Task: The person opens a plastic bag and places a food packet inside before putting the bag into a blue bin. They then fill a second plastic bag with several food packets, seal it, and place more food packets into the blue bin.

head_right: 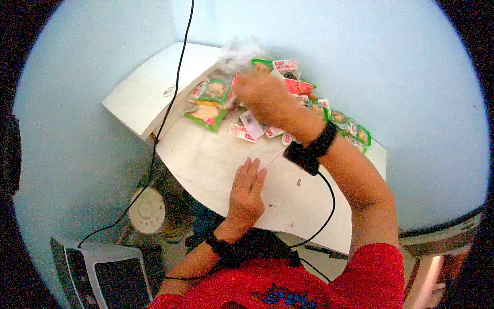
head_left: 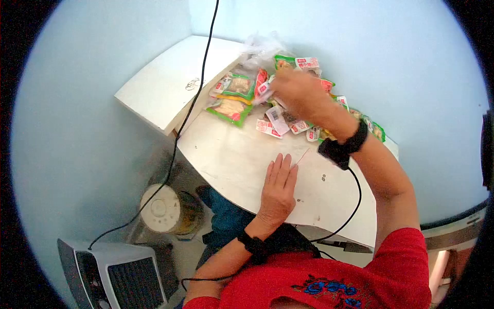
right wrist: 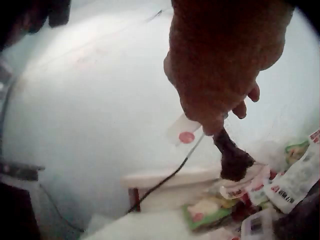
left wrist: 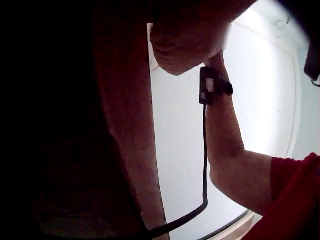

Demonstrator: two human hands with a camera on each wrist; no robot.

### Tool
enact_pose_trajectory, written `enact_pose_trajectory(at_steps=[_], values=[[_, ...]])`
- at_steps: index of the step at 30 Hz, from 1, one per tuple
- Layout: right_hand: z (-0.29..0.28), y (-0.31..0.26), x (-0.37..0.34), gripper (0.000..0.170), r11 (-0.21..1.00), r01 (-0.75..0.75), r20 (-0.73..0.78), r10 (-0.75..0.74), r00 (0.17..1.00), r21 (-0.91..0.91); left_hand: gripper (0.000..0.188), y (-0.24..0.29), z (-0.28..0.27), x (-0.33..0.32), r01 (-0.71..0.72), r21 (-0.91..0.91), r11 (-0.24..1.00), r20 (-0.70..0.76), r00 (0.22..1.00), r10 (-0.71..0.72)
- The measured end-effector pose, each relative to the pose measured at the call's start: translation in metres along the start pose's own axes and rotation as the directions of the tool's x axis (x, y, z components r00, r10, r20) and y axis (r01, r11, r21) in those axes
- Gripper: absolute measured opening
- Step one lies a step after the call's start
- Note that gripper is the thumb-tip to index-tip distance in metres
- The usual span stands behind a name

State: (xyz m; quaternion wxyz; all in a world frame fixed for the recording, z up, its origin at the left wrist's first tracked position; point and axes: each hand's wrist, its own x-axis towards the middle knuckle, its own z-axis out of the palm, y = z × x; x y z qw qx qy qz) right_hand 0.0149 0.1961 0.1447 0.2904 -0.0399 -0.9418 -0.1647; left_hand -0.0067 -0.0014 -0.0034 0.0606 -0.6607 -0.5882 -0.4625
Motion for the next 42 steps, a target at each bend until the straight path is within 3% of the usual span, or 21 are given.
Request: enact_pose_trajectory(at_steps=[1,3,5,8,11,12,14,17,20,24,33,37,42], values=[[-0.018,0.006,-0.006,0.011,0.991,-0.136,-0.08,0.137,0.987,0.014,0.045,0.001,-0.001,0.001,0.01,-0.005,1.0,-0.008,1.0,-0.01],[-0.044,0.014,-0.03,0.009,0.883,-0.391,-0.232,0.45,0.862,0.26,0.052,0.002,-0.002,0.002,0.052,-0.03,0.998,-0.029,0.998,-0.053],[-0.073,0.017,-0.062,0.021,0.609,-0.682,-0.076,0.766,0.638,0.406,0.062,0.004,-0.003,0.002,0.118,-0.075,0.99,-0.048,0.991,-0.122],[-0.102,-0.003,-0.111,0.02,0.093,-0.682,0.183,0.929,0.321,0.725,0.07,0.004,-0.003,0.003,0.114,-0.078,0.99,-0.048,0.992,-0.118],[-0.116,-0.034,-0.153,0.024,-0.255,-0.535,0.382,0.913,0.141,0.806,0.075,0.007,-0.005,0.005,0.108,-0.069,0.992,-0.017,0.994,-0.109],[-0.12,-0.044,-0.162,0.026,-0.318,-0.534,0.443,0.889,0.12,0.784,0.075,0.008,-0.005,0.006,0.11,-0.064,0.992,-0.012,0.994,-0.111],[-0.126,-0.066,-0.178,0.031,-0.436,-0.518,0.554,0.827,0.091,0.736,0.077,0.01,-0.007,0.008,0.109,-0.047,0.993,0.002,0.994,-0.109],[-0.131,-0.091,-0.18,0.028,-0.463,-0.561,0.631,0.763,0.141,0.686,0.079,0.01,-0.005,0.009,0.11,-0.026,0.994,-0.006,0.994,-0.11],[-0.129,-0.109,-0.182,0.031,-0.486,-0.593,0.659,0.744,0.104,0.642,0.066,0.016,-0.008,0.014,0.084,-0.002,0.996,-0.027,0.996,-0.084],[-0.142,-0.106,-0.194,0.027,-0.463,-0.559,0.605,0.791,0.09,0.688,0.067,0.019,-0.009,0.013,0.115,-0.027,0.993,-0.013,0.993,-0.115],[-0.11,-0.122,-0.185,0.027,-0.677,-0.444,0.779,0.621,0.08,0.586,0.077,0.033,-0.004,0.011,0.129,-0.11,0.986,0.065,0.99,-0.122],[-0.091,-0.128,-0.175,0.028,-0.757,-0.33,0.825,0.538,0.174,0.564,0.068,0.04,-0.001,0.006,0.097,-0.096,0.991,0.104,0.991,-0.087],[-0.064,-0.131,-0.159,0.02,-0.8,-0.398,0.893,0.413,0.178,0.449,0.066,0.041,0.002,0.002,0.039,-0.142,0.989,0.116,0.993,-0.022]])
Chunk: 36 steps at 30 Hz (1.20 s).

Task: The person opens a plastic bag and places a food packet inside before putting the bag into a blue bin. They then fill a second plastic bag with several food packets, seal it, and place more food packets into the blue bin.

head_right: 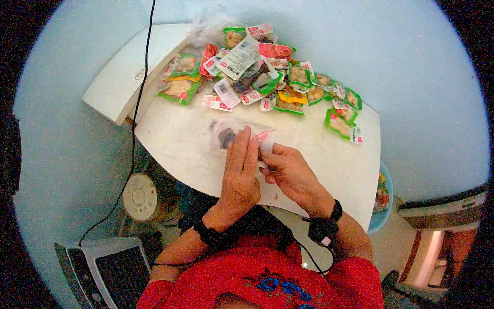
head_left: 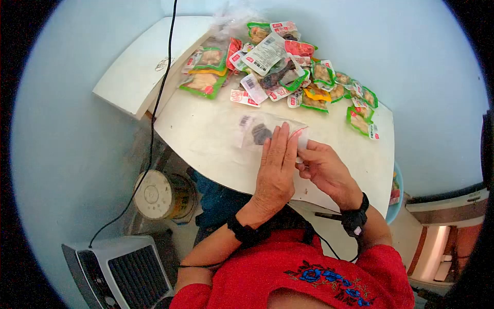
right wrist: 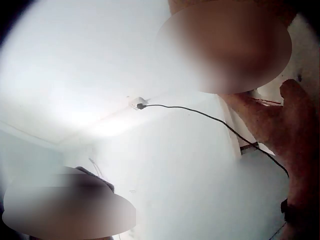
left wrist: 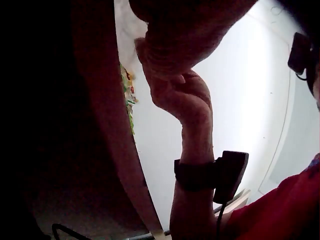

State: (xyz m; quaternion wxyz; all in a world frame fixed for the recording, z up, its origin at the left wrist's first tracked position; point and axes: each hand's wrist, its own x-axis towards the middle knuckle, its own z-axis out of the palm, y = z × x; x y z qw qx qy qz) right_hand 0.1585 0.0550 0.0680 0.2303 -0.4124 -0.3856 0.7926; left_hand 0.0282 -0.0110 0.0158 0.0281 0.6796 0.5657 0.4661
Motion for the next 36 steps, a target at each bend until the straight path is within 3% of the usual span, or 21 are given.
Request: enact_pose_trajectory(at_steps=[3,6,9,15,18,21,22,25,26,29,32,36], values=[[0.007,0.005,0.019,0.021,0.999,0.034,0.12,-0.03,0.992,-0.029,0.065,0.0,-0.005,0.0,-0.027,-0.029,0.999,0.027,0.999,0.027],[0.029,0.012,0.033,0.022,0.987,0.008,0.048,-0.017,0.999,0.163,0.065,-0.004,-0.006,-0.002,-0.057,-0.018,0.998,0.037,0.998,0.058],[0.025,0.018,0.043,0.024,0.999,0.002,0.061,-0.004,0.998,0.036,0.065,-0.008,-0.009,-0.002,-0.067,-0.001,0.998,0.049,0.997,0.067],[0.019,0.029,0.052,0.026,0.984,0.147,0.11,-0.136,0.985,-0.1,0.065,-0.013,-0.009,-0.004,-0.082,-0.025,0.996,0.043,0.996,0.083],[0.026,0.023,0.046,0.023,0.903,0.278,0.078,-0.267,0.961,-0.329,0.068,-0.018,-0.007,-0.006,-0.088,-0.019,0.996,0.049,0.995,0.089],[0.016,0.039,0.06,0.018,0.72,0.501,0.19,-0.473,0.86,-0.48,0.071,-0.017,-0.006,-0.007,-0.071,-0.017,0.997,0.065,0.995,0.072],[0.017,0.042,0.059,0.019,0.732,0.489,0.181,-0.462,0.868,-0.474,0.072,-0.017,-0.008,-0.008,-0.063,-0.016,0.998,0.079,0.995,0.064],[0.01,0.045,0.066,0.024,0.603,0.488,0.187,-0.492,0.85,-0.632,0.074,-0.015,-0.007,-0.008,-0.053,0.002,0.999,0.088,0.995,0.052],[0.009,0.043,0.068,0.028,0.461,0.469,0.234,-0.478,0.847,-0.753,0.074,-0.015,-0.008,-0.008,-0.057,0.0,0.998,0.092,0.994,0.057],[0.013,0.04,0.062,0.027,0.442,0.517,0.302,-0.47,0.83,-0.733,0.074,-0.018,-0.007,-0.01,-0.077,0.018,0.997,0.084,0.994,0.075],[0.018,0.03,0.052,0.027,0.445,0.443,0.267,-0.403,0.875,-0.779,0.07,-0.015,-0.005,-0.009,-0.055,0.029,0.998,0.034,0.998,0.054],[0.009,0.019,0.044,0.023,0.382,0.457,0.295,-0.411,0.862,-0.803,0.072,-0.015,-0.006,-0.01,-0.066,0.037,0.997,0.038,0.997,0.065]])
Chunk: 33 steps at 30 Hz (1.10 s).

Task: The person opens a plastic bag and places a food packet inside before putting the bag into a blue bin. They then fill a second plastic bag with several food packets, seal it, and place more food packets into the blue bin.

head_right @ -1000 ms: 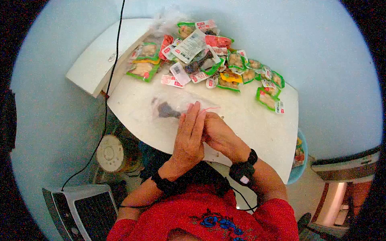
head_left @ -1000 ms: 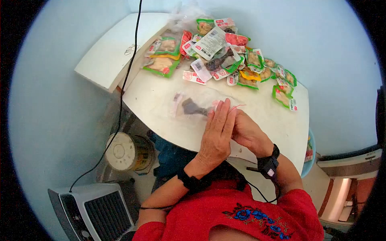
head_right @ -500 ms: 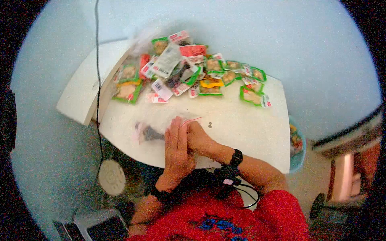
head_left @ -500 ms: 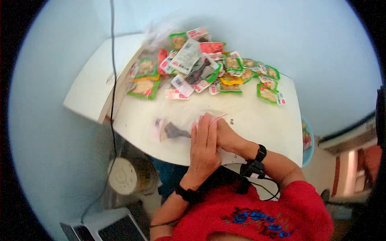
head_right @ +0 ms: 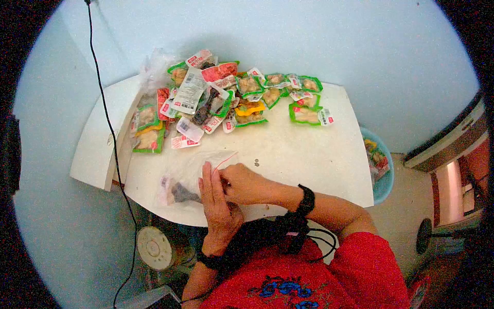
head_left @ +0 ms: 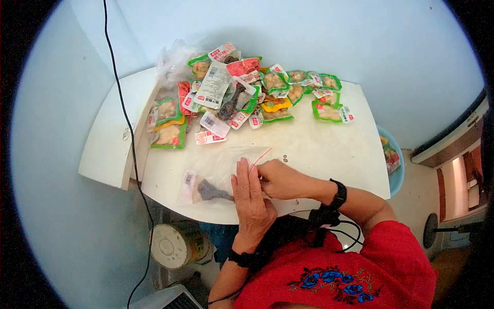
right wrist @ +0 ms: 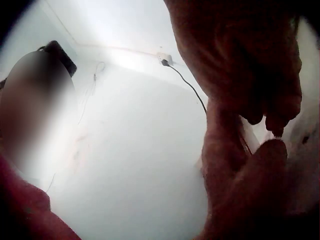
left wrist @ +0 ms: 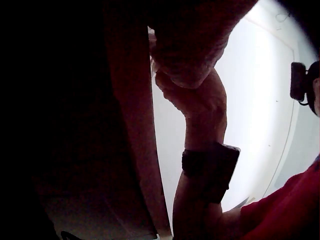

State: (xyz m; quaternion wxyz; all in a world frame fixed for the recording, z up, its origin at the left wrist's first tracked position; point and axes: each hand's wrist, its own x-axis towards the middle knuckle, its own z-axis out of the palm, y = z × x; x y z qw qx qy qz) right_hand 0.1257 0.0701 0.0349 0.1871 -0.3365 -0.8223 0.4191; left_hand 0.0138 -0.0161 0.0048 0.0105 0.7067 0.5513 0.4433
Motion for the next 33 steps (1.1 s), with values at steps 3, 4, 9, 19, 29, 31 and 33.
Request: enact_pose_trajectory(at_steps=[3,4,9,19,29,31,33], values=[[-0.042,-0.025,-0.007,0.024,0.974,-0.165,-0.04,0.173,0.984,0.158,0.076,0.0,-0.002,0.0,0.007,-0.003,1.0,0.032,0.999,-0.007],[-0.052,-0.011,-0.006,0.026,0.945,-0.205,-0.088,0.233,0.968,0.253,0.079,-0.001,-0.002,0.0,0.003,-0.003,1.0,0.041,0.999,-0.003],[-0.101,0.036,0.011,0.024,0.959,-0.282,-0.465,0.264,0.845,0.032,0.08,0.0,-0.002,0.002,0.017,-0.017,1.0,0.068,0.998,-0.015],[-0.09,0.049,0.032,0.035,0.681,-0.346,-0.403,0.082,0.912,-0.645,0.078,-0.002,-0.003,0.005,0.054,-0.04,0.998,0.042,0.998,-0.052],[-0.078,0.078,0.033,0.018,0.581,-0.197,-0.327,-0.128,0.936,-0.79,0.079,0.001,-0.005,0.006,0.054,-0.047,0.997,0.045,0.998,-0.052],[-0.082,0.061,0.027,0.014,0.616,-0.225,-0.292,-0.008,0.957,-0.755,0.08,0.0,-0.004,0.006,0.061,-0.054,0.997,0.032,0.998,-0.059],[-0.089,0.043,0.016,0.014,0.621,-0.248,-0.226,0.115,0.967,-0.744,0.08,-0.001,-0.003,0.005,0.064,-0.053,0.997,0.029,0.998,-0.063]])
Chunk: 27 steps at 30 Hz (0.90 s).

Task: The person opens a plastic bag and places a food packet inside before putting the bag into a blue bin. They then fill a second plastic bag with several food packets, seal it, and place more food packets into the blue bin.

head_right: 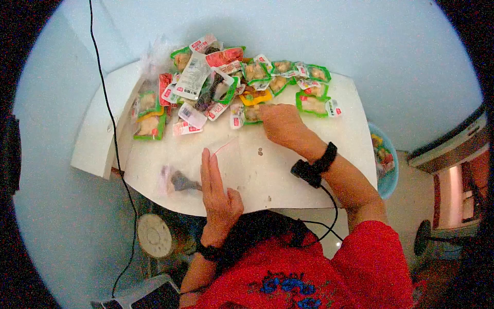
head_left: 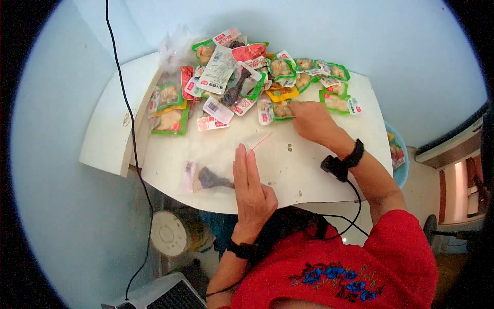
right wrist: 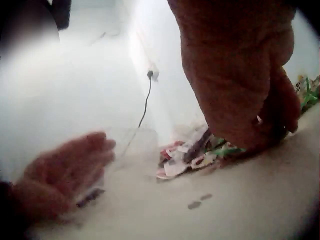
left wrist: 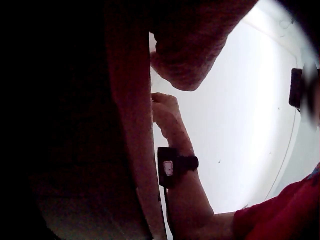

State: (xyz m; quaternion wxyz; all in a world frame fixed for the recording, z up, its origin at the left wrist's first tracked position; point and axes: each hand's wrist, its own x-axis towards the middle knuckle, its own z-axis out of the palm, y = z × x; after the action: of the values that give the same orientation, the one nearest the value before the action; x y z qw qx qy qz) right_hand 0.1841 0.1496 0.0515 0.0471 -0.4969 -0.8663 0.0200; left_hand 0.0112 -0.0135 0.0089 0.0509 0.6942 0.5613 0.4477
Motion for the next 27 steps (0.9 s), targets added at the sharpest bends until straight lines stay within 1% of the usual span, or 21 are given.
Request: enact_pose_trajectory(at_steps=[2,5,6,7,8,9,10,12,13,16,19,22,25,27], values=[[-0.016,0.006,-0.015,0.016,0.999,-0.01,0.15,0.015,0.989,-0.032,0.081,-0.001,0.001,0.0,-0.002,0.007,1.0,0.003,1.0,0.002],[-0.024,0.027,-0.045,0.024,0.999,0.044,0.109,-0.04,0.993,-0.031,0.081,-0.004,0.001,0.001,-0.02,-0.012,1.0,0.011,1.0,0.02],[-0.026,0.029,-0.052,0.024,0.988,0.084,-0.01,-0.086,0.996,-0.127,0.081,-0.004,0.002,0.0,-0.02,-0.023,1.0,0.009,1.0,0.021],[-0.027,0.032,-0.057,0.024,0.968,0.111,-0.123,-0.142,0.982,-0.227,0.082,-0.005,0.003,0.0,-0.021,-0.034,0.999,0.009,1.0,0.021],[-0.027,0.034,-0.062,0.026,0.936,0.127,-0.228,-0.209,0.951,-0.329,0.082,-0.005,0.004,-0.001,-0.022,-0.042,0.999,0.006,1.0,0.022],[-0.025,0.033,-0.064,0.038,0.949,0.152,-0.244,-0.222,0.944,-0.277,0.081,-0.004,0.003,0.0,-0.013,-0.037,0.999,0.015,1.0,0.014],[-0.024,0.028,-0.068,0.041,0.975,0.117,-0.186,-0.152,0.971,-0.189,0.081,-0.002,0.001,0.0,-0.005,-0.029,1.0,0.022,1.0,0.006],[-0.023,0.005,-0.075,0.047,0.999,0.032,-0.058,-0.033,0.998,-0.017,0.081,-0.002,0.001,0.001,-0.007,-0.011,1.0,0.02,1.0,0.007],[-0.023,-0.002,-0.079,0.061,0.999,-0.032,-0.04,0.032,0.999,0.009,0.081,-0.003,0.001,0.0,-0.016,-0.005,1.0,0.015,1.0,0.016],[-0.017,-0.009,-0.084,0.075,0.984,-0.151,0.003,0.151,0.988,-0.092,0.077,0.001,0.001,0.001,-0.008,-0.026,1.0,-0.004,1.0,0.008],[-0.008,-0.005,-0.082,0.085,0.969,-0.243,-0.042,0.245,0.969,0.048,0.075,0.003,0.001,0.002,-0.007,-0.024,1.0,-0.006,1.0,0.007],[0.001,0.005,-0.08,0.082,0.972,-0.224,-0.1,0.23,0.968,0.068,0.075,0.002,0.001,0.002,-0.025,-0.008,1.0,-0.003,1.0,0.025],[0.013,0.017,-0.079,0.071,0.965,-0.262,-0.098,0.261,0.96,0.005,0.075,0.001,0.003,0.001,-0.033,-0.016,0.999,-0.014,0.999,0.033],[0.012,0.026,-0.081,0.058,0.969,-0.23,-0.195,0.243,0.95,0.089,0.076,0.0,0.003,0.0,-0.036,-0.01,0.999,-0.015,0.999,0.036]])
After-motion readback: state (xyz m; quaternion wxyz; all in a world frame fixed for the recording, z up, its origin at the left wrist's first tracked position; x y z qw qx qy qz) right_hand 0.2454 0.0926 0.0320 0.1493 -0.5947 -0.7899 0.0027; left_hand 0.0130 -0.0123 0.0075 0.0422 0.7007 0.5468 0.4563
